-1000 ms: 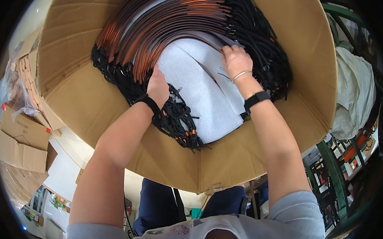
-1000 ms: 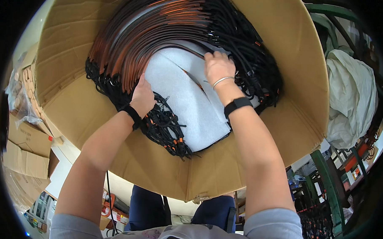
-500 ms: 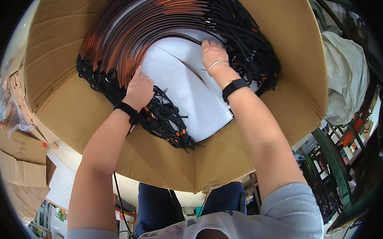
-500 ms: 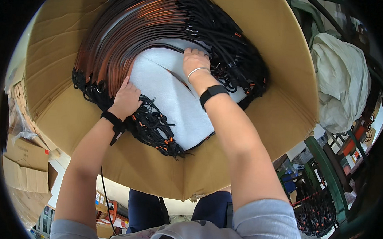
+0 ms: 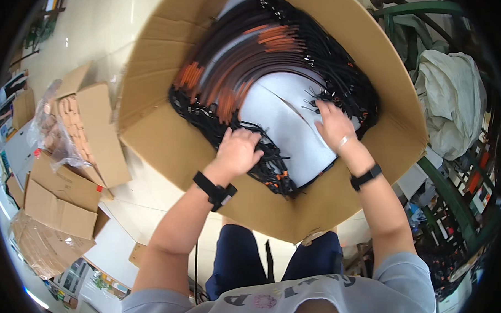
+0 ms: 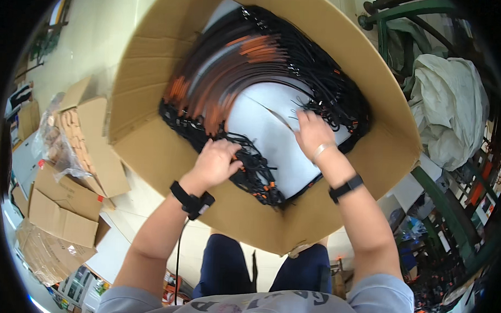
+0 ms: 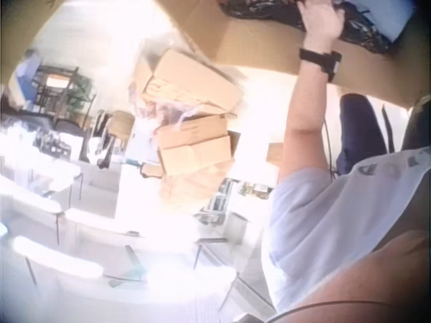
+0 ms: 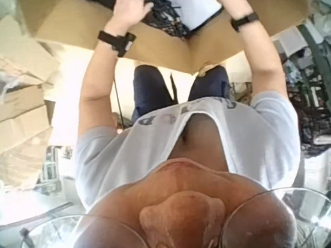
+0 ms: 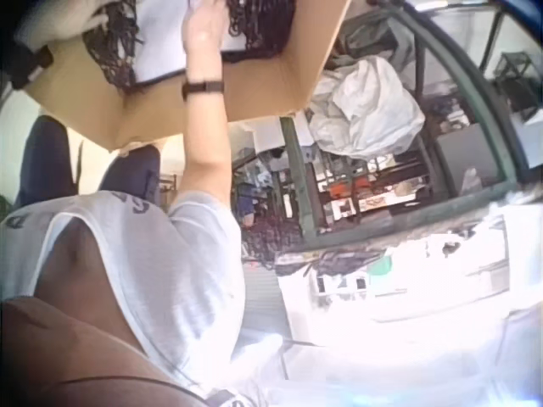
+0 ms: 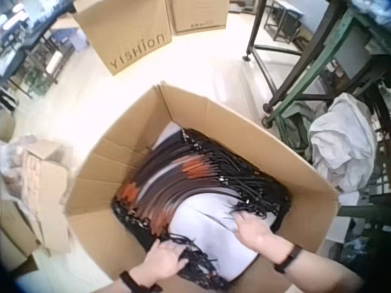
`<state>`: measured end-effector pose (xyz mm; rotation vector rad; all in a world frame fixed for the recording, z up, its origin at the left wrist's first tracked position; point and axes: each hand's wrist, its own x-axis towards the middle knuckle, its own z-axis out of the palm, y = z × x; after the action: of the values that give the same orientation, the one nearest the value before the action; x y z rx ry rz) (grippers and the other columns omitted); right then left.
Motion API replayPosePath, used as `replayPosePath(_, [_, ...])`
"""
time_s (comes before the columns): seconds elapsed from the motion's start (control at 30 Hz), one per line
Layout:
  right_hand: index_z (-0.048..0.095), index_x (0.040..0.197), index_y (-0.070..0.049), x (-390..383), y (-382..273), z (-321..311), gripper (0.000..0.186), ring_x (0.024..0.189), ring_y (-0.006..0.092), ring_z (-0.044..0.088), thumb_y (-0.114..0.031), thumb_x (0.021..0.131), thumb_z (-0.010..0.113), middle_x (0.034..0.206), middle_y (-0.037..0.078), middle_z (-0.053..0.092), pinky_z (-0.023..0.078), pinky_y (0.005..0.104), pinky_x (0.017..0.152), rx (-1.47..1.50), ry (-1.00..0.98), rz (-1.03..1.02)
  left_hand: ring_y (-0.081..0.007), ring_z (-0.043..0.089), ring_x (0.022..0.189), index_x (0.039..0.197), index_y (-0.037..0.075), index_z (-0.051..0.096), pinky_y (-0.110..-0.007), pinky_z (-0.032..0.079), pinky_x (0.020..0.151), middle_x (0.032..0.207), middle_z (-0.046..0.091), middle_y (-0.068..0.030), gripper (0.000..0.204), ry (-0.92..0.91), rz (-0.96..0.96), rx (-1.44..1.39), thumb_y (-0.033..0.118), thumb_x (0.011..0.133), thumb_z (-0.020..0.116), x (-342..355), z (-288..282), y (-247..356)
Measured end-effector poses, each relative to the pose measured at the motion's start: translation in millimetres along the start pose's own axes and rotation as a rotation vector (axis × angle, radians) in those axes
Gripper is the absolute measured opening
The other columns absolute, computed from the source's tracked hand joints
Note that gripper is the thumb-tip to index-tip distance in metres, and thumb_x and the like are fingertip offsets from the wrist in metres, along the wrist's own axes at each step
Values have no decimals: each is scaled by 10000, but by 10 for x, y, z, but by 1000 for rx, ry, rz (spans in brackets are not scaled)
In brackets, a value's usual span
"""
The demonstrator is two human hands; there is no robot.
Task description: Packing bundles of black cables into a large cardboard box.
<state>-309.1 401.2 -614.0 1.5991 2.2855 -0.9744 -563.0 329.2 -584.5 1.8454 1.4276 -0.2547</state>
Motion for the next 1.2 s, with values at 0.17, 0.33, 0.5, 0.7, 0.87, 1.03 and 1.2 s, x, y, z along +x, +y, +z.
replayPosePath(0.17, [469, 1166, -50, -1362, -490, -364, 418, 977, 300, 520, -181, 782, 569, 1055, 147, 541, 425, 390, 853, 16, -175, 85, -304, 463, 1114, 1126, 61, 527, -480, 305, 988, 1124, 536, -145, 421, -112, -16, 9, 290, 781, 607, -687, -387, -107])
replayPosePath(0.33, [461, 1190, -56, -2785, -888, -502, 446, 998, 301, 520, -200, 782, 568, 1059, 159, 549, 425, 383, 860, 87, -359, 426, -288, 461, 1119, 1133, 65, 530, -475, 301, 984, 1120, 538, -140, 429, -283, -44, 199, 295, 778, 605, -1271, -768, -308])
replayPosePath(0.5, [456, 1198, -49, -3734, -1545, -497, 456, 1020, 344, 522, -231, 797, 571, 1095, 191, 545, 424, 393, 883, 262, -500, 608, -296, 444, 1144, 1167, 71, 509, -463, 319, 983, 1192, 504, -149, 452, -377, -93, 201, 329, 801, 568, -1767, -910, -334])
replayPosePath(0.7, [361, 1295, -65, -4297, -2315, 383, 588, 1101, 374, 481, -368, 820, 531, 1159, 265, 499, 392, 396, 935, 631, -756, 548, -345, 521, 1039, 1188, 78, 506, -414, 403, 913, 1097, 563, -194, 495, -635, -51, 126, 380, 799, 557, -2592, -489, -154])
replayPosePath(0.87, [354, 1285, -8, -4311, -2385, 823, 659, 1120, 361, 478, -423, 809, 538, 1175, 272, 499, 384, 380, 952, 692, -764, 637, -342, 505, 1059, 1234, 68, 454, -410, 408, 907, 1185, 497, -213, 599, -837, 87, 97, 403, 762, 608, -3448, -206, -69])
replayPosePath(1.03, [397, 1267, -49, -4319, -2603, 421, 567, 1127, 350, 471, -407, 841, 505, 1208, 223, 489, 394, 381, 943, 592, -690, 524, -332, 516, 1041, 1212, 71, 458, -385, 447, 857, 1124, 512, -192, 642, -811, 43, 386, 405, 708, 673, -3311, -927, 394])
replayPosePath(1.2, [448, 1190, -59, -3947, -2698, 81, 454, 1064, 320, 511, -346, 845, 514, 1133, 171, 530, 423, 395, 895, 431, -552, 512, -307, 576, 941, 1115, 78, 547, -381, 445, 846, 1007, 612, -148, 445, -575, -43, 181, 330, 756, 620, -2868, -1371, 42])
